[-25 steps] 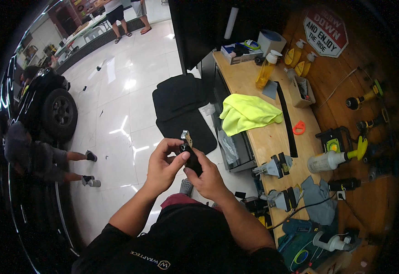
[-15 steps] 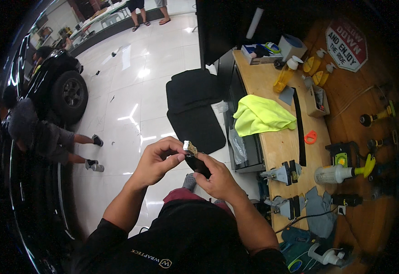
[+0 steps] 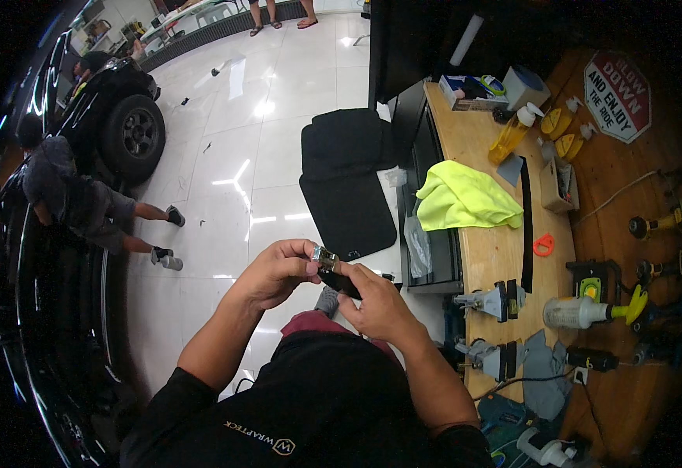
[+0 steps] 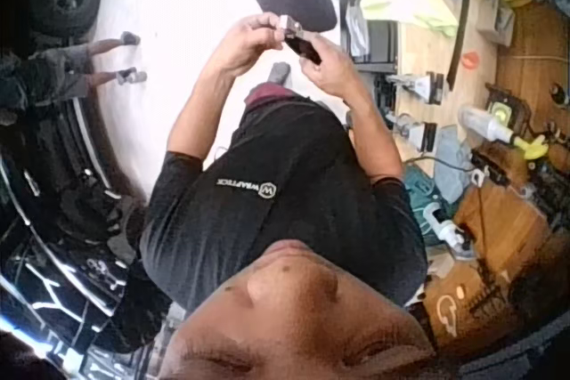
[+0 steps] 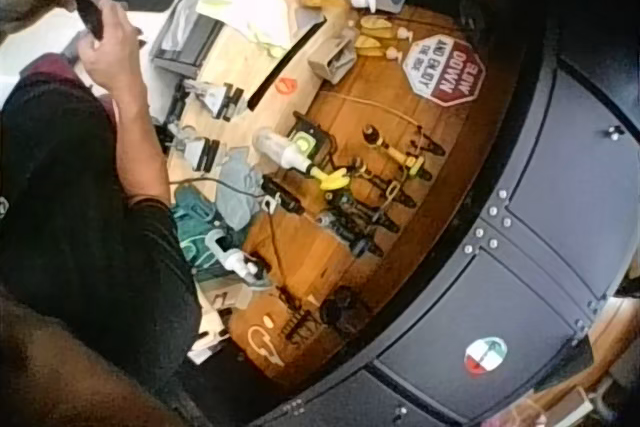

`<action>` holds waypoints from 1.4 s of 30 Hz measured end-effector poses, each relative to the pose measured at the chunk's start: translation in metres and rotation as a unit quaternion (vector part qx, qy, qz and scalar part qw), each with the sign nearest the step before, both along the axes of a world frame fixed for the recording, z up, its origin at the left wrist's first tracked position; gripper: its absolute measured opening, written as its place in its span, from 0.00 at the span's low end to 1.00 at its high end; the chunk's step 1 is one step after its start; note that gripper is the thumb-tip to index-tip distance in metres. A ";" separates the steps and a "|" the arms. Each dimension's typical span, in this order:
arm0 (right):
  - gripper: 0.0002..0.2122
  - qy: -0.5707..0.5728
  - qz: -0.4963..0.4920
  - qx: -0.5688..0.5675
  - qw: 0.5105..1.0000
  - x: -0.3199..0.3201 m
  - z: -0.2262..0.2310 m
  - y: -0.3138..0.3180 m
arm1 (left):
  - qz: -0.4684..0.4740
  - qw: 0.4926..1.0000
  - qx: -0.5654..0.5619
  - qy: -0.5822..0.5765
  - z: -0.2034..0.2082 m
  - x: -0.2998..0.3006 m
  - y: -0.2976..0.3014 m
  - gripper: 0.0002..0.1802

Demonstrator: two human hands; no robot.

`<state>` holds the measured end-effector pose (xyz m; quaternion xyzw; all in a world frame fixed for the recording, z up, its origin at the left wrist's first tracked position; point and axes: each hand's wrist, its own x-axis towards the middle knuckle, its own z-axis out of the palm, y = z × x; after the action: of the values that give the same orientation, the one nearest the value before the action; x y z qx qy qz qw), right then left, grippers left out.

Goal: The person applies a black vinyl wrap to a chrome car emblem using a heat gun to soften the material and a squeegee to smooth it. They trim excess wrap, wipe the emblem with a cloth, and carry the finished piece across the garage.

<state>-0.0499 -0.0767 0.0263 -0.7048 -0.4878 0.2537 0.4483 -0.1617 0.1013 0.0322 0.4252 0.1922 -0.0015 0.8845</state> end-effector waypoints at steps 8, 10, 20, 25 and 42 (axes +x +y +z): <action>0.20 -0.011 -0.042 0.008 0.999 -0.008 -0.010 -0.006 | 0.068 0.997 -0.036 0.001 -0.020 0.003 -0.014 0.09; 0.21 0.019 -0.074 0.001 0.997 -0.011 -0.012 -0.007 | 0.091 0.975 0.200 -0.029 -0.026 0.000 -0.030 0.17; 0.17 -0.052 -0.149 0.088 0.984 -0.005 -0.002 -0.012 | 0.122 0.778 0.611 -0.074 -0.021 0.012 -0.055 0.23; 0.08 0.119 -0.199 0.151 0.961 -0.002 0.007 -0.004 | 0.143 0.697 0.693 -0.115 -0.020 0.023 -0.050 0.26; 0.03 0.284 -0.291 0.309 0.860 -0.007 -0.026 0.011 | 0.092 0.663 0.730 -0.136 -0.021 0.037 -0.054 0.26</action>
<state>-0.0565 -0.0661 0.0001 -0.5371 -0.1654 0.1370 0.8158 -0.1252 0.0477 0.0114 0.9101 0.0471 0.2791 0.3026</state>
